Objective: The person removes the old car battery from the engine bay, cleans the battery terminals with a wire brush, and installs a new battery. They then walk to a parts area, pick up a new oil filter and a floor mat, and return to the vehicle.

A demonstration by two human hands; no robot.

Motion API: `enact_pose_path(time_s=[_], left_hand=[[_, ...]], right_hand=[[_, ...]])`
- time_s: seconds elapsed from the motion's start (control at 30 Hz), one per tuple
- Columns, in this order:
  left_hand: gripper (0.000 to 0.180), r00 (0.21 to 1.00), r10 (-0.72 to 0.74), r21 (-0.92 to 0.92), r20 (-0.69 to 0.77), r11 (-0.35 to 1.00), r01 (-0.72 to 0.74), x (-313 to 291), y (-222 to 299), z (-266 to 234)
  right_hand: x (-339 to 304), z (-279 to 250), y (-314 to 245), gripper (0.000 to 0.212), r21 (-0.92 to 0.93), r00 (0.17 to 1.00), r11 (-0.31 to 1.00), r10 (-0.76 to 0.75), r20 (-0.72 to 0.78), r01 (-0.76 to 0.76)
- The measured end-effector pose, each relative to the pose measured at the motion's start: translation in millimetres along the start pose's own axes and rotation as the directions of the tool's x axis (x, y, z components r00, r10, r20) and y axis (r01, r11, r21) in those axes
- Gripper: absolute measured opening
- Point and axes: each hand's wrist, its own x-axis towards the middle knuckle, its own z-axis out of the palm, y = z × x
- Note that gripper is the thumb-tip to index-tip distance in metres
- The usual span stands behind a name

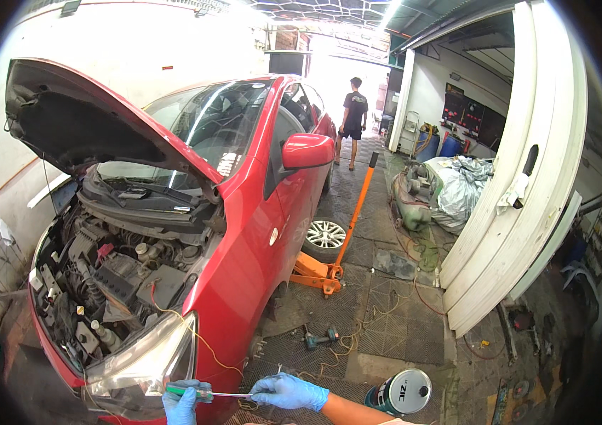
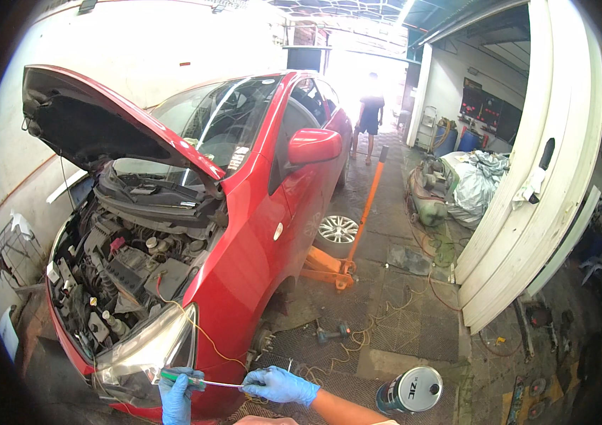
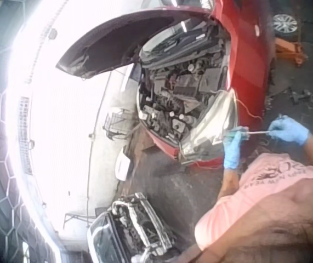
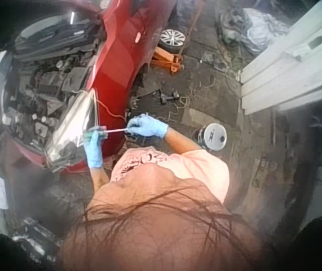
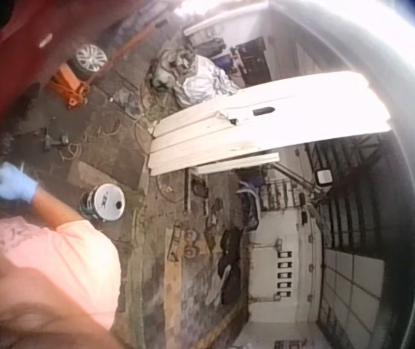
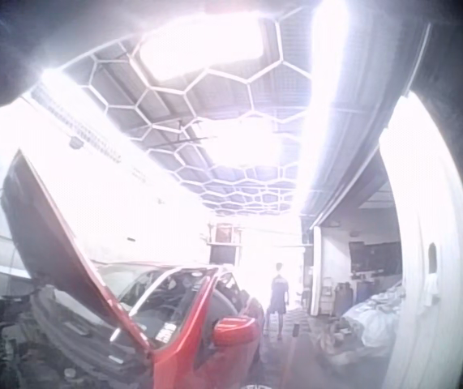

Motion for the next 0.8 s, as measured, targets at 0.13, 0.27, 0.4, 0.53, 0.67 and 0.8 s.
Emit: enact_pose_path(time_s=[0.13,0.27,0.4,0.53,0.67,0.8], left_hand=[[0.026,0.997,0.077,0.101,-0.007,0.992,-0.076,-0.9,12.0,-2.0],[0.025,0.992,0.117,0.095,-0.046,0.989,-0.113,-0.5,15.8,-15.3],[0.025,0.988,0.124,0.115,-0.093,0.987,-0.113,-2.4,23.5,-24.3],[0.029,0.922,0.324,0.049,-0.212,0.946,-0.321,3.7,25.0,-57.8],[0.023,0.868,0.408,0.174,-0.285,0.912,-0.371,12.6,85.5,-93.4],[0.032,0.783,0.597,0.286,-0.174,0.792,-0.540,42.8,158.2,-160.5]], right_hand=[[-3.2,0.8,-1.2,0.031,-0.027,1.000,1.000,-0.004,-0.008,0.004],[-6.7,3.3,8.0,0.031,-0.039,0.997,0.999,-0.004,-0.071,0.001],[-3.3,1.0,13.1,0.033,-0.058,0.995,0.995,0.072,-0.067,-0.076],[15.5,5.0,-3.5,0.033,-0.077,0.989,0.987,0.142,-0.039,-0.144],[41.0,7.9,-30.6,0.029,-0.213,0.986,0.977,-0.028,-0.166,-0.008],[90.7,-4.2,-92.7,0.020,-0.244,0.936,0.968,-0.143,-0.322,0.064]])
